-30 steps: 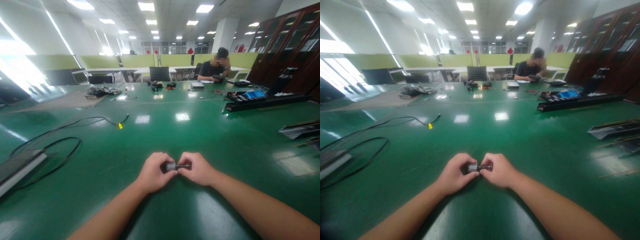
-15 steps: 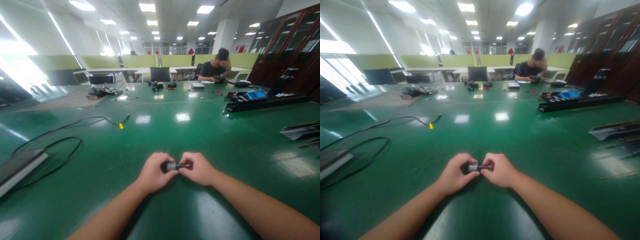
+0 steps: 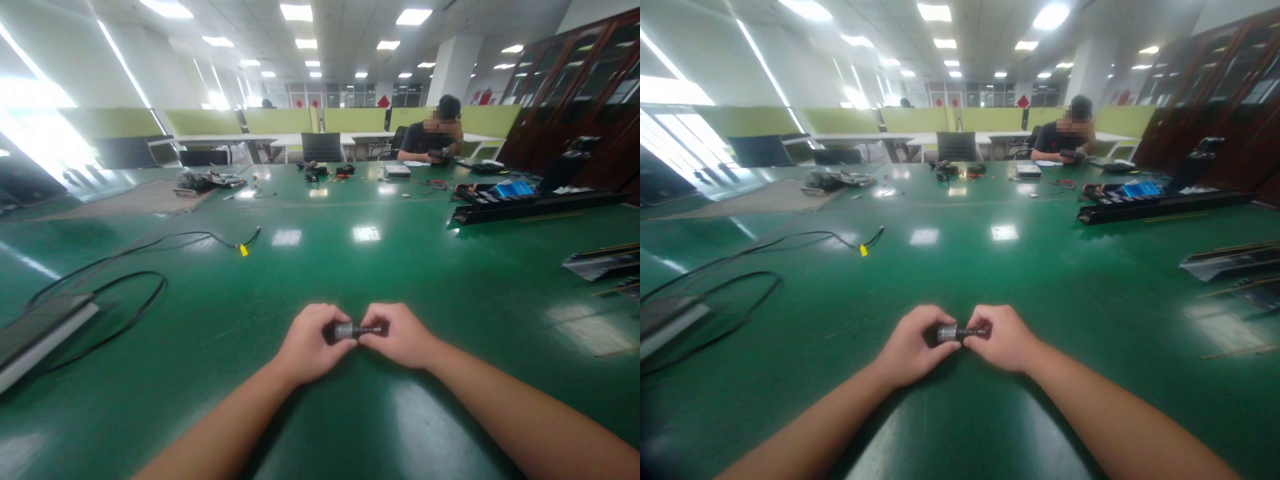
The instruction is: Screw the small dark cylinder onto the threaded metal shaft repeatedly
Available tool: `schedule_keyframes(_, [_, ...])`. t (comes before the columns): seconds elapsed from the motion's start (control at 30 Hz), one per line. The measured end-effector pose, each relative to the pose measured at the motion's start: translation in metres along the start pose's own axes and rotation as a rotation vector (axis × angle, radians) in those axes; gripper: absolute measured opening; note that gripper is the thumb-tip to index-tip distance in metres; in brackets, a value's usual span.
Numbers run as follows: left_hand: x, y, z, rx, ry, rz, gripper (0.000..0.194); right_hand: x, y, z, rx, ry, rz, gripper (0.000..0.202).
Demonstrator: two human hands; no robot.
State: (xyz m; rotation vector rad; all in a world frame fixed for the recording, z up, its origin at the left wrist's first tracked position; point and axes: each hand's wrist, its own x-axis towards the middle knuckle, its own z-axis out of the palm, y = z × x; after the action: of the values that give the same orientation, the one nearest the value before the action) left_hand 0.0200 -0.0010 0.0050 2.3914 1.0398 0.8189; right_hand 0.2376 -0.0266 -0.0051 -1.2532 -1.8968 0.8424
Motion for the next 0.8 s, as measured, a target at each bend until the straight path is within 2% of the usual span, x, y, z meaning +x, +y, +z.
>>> schedule_keyframes(0.8, [-0.0002, -0.0001, -0.0009, -0.009, 0.018, -0.042, 0.022, -0.0016, -0.0006, -0.0021, 0.005, 0.035, 0.008, 0.006])
